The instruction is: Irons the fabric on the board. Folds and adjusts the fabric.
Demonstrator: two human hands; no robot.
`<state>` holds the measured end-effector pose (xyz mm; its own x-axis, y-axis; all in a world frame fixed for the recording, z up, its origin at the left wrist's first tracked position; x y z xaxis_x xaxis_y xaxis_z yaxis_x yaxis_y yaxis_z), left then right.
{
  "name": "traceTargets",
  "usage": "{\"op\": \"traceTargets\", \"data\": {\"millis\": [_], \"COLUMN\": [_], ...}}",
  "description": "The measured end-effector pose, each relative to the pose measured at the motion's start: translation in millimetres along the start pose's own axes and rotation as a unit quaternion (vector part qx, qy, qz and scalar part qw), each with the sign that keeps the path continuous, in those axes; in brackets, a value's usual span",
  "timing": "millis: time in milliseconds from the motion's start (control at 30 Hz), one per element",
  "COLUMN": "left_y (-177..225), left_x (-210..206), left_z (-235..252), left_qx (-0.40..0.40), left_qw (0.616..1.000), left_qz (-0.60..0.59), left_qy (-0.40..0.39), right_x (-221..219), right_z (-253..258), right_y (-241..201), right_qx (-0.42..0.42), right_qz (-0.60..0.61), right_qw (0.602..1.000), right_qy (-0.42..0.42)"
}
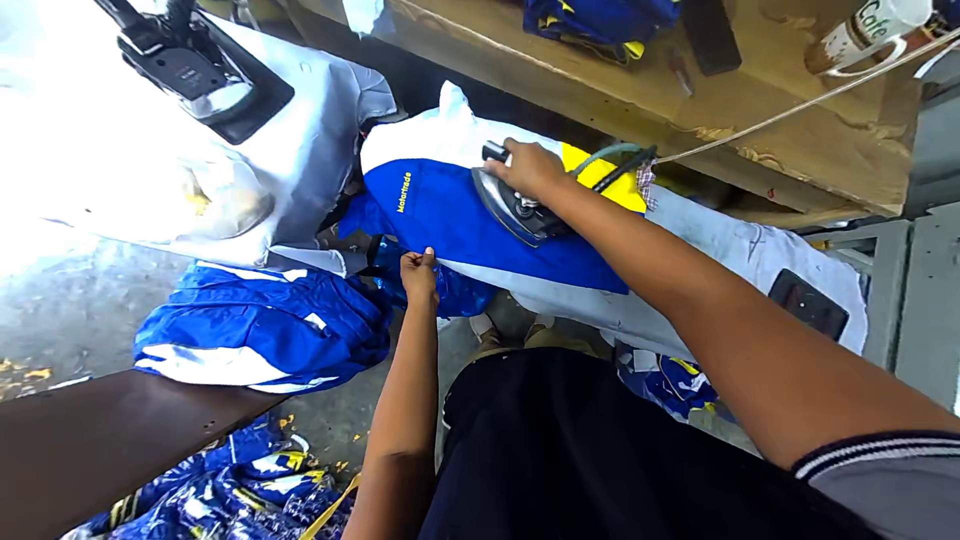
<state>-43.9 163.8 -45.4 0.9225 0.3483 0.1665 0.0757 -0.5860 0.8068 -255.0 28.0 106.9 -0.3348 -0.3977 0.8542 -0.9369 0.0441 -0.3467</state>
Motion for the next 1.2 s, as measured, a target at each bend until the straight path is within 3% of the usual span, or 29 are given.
{"op": "traceTargets", "data": {"millis": [133,300,433,533,633,733,867,967,1033,1200], "left_y": [-3,-4,0,1,-1,-2,-1,0,0,-2], "left_x": [1,0,2,3,3,2,5,5,5,6], "left_z": [4,6,7,7,8,10,7,6,3,4], "left_qx": [-0.001,-0.001,-0.004,-0.008,-0.007,0.001,0.004,0.001,-0.002,-0.012], "left_qw": [1.000,1.000,1.000,0.999,0.999,0.999,1.000,0.999,0.999,0.999], "left_qz": [-0.001,0.007,0.027,0.038,0.039,0.033,0.026,0.029,0.031,0.028], "left_qy": [0.004,-0.002,-0.007,-0.008,-0.009,-0.007,-0.018,-0.027,-0.026,-0.016], "right_x": [5,-3,2,3,3,-13,-51,-55,-47,-22], "right_z": [-4,-23,-23,-33,-64,-114,-189,-225,-235,-231], "right_y": [25,34,39,44,57,89,136,170,197,264], "right_qx": [-0.082,-0.015,-0.045,-0.022,-0.027,-0.049,-0.104,-0.179,-0.256,-0.355], "right_qz": [0.029,-0.023,-0.009,-0.017,-0.010,0.024,0.019,0.029,0.056,0.075], "right_qw": [0.995,1.000,0.999,0.999,0.998,0.998,0.994,0.982,0.963,0.922], "right_qy": [0.048,-0.013,-0.001,-0.025,-0.057,-0.035,0.011,0.048,0.066,0.133]}}
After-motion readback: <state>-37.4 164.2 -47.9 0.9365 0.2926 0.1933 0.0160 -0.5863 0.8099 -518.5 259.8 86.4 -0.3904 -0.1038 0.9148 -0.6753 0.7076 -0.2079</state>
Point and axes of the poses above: each hand's wrist, its own z-axis towards the middle knuckle, its own x-axis out of the back of the hand, y = z × x, the point moved 2 cm from there along z, towards the middle knuckle, and after that the axes turned 4 degrees about z, right-handed, at the moved point
